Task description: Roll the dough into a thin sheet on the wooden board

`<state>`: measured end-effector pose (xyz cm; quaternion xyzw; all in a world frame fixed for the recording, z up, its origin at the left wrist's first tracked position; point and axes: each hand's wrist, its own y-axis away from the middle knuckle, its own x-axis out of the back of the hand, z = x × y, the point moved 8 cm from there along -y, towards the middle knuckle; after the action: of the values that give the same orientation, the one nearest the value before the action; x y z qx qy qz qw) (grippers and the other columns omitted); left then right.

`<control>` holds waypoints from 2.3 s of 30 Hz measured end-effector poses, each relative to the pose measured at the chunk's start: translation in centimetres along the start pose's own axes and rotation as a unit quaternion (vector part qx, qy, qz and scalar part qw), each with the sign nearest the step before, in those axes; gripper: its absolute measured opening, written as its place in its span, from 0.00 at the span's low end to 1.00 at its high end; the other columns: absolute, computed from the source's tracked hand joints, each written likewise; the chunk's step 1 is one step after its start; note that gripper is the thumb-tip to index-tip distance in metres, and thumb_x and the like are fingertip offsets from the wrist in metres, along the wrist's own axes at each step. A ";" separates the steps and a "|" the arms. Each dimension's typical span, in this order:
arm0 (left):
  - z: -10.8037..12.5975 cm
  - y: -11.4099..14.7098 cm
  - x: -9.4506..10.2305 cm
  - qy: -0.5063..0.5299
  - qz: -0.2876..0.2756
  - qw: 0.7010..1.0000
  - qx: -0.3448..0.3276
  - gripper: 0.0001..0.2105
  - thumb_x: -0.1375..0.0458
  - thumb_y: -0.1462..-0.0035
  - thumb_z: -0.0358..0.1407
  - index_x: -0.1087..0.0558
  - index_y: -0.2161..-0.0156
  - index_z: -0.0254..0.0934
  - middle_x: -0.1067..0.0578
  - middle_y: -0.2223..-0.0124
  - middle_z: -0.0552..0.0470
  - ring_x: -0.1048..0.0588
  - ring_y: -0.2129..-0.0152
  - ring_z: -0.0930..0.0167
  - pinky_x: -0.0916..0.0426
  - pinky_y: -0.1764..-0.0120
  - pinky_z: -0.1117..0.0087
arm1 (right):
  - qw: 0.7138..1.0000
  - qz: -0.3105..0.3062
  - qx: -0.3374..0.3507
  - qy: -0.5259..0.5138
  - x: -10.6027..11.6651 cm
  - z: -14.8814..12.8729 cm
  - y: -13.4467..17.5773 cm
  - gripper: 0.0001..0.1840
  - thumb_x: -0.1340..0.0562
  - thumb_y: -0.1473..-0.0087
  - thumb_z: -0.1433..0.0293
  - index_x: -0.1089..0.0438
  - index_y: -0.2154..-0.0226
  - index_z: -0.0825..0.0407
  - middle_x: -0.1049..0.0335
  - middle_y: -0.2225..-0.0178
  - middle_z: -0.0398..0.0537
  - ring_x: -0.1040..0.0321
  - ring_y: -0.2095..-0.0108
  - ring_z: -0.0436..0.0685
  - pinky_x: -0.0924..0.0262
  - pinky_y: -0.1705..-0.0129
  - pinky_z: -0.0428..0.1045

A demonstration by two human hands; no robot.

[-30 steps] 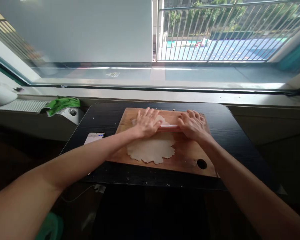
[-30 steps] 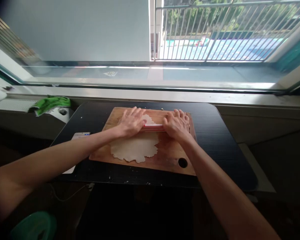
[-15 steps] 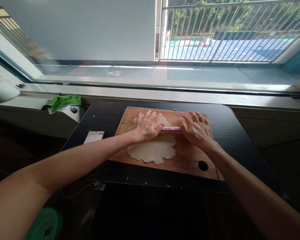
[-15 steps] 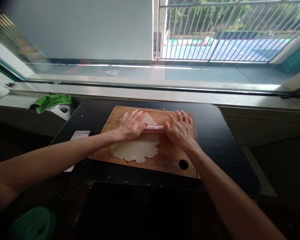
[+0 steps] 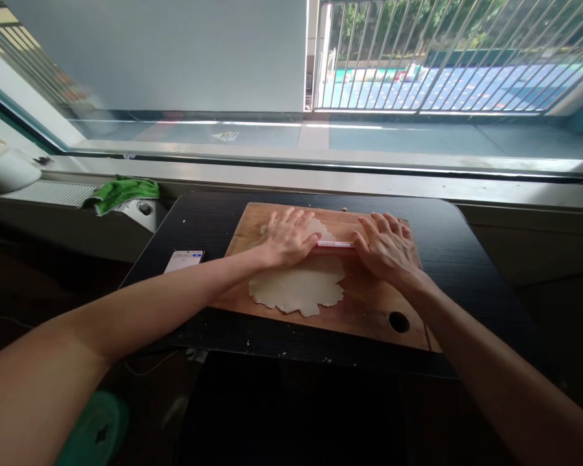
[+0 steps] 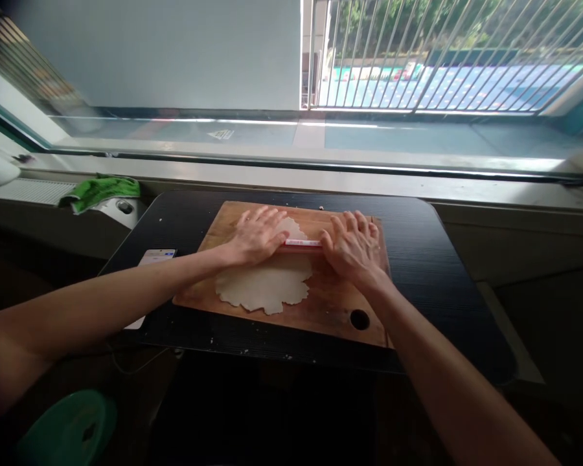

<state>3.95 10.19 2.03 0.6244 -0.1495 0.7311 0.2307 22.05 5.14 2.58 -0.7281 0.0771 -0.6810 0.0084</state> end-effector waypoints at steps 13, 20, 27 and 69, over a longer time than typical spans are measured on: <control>0.1 -0.4 0.1 -0.008 0.007 1.000 -0.002 0.31 0.62 0.31 0.52 0.45 0.29 0.42 0.44 0.28 0.48 0.50 0.30 0.57 0.55 0.33 0.44 | 1.000 -0.024 -0.010 -0.017 -0.1 0.1 -0.3 0.31 0.57 0.35 0.55 0.35 0.39 0.48 0.42 0.33 0.56 0.54 0.32 0.68 0.55 0.34 0.67; -1.7 -4.6 1.9 -0.009 0.057 0.997 0.058 0.29 0.62 0.31 0.47 0.46 0.29 0.39 0.44 0.28 0.46 0.53 0.29 0.60 0.58 0.32 0.46 | 0.993 -0.059 -0.078 -0.072 -0.1 1.1 -4.5 0.35 0.54 0.37 0.51 0.40 0.35 0.50 0.46 0.32 0.59 0.52 0.33 0.71 0.50 0.36 0.68; -0.1 -0.8 0.1 -0.012 0.004 1.000 0.002 0.32 0.61 0.32 0.53 0.47 0.29 0.41 0.49 0.26 0.46 0.53 0.30 0.58 0.58 0.32 0.44 | 1.000 -0.014 -0.006 -0.026 0.2 -0.1 -0.4 0.30 0.56 0.35 0.55 0.35 0.39 0.47 0.39 0.35 0.55 0.52 0.33 0.68 0.53 0.35 0.67; -0.4 -1.9 0.2 -0.004 -0.002 1.000 0.016 0.32 0.61 0.33 0.54 0.46 0.30 0.42 0.44 0.28 0.48 0.51 0.30 0.56 0.55 0.33 0.46 | 0.999 -0.007 0.011 -0.030 -0.6 0.7 -1.5 0.29 0.57 0.35 0.54 0.31 0.44 0.46 0.38 0.37 0.54 0.52 0.34 0.69 0.54 0.35 0.68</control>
<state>4.59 12.04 2.02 0.6312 -0.1379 0.7304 0.2214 22.81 6.60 2.09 -0.7486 0.0637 -0.6598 0.0140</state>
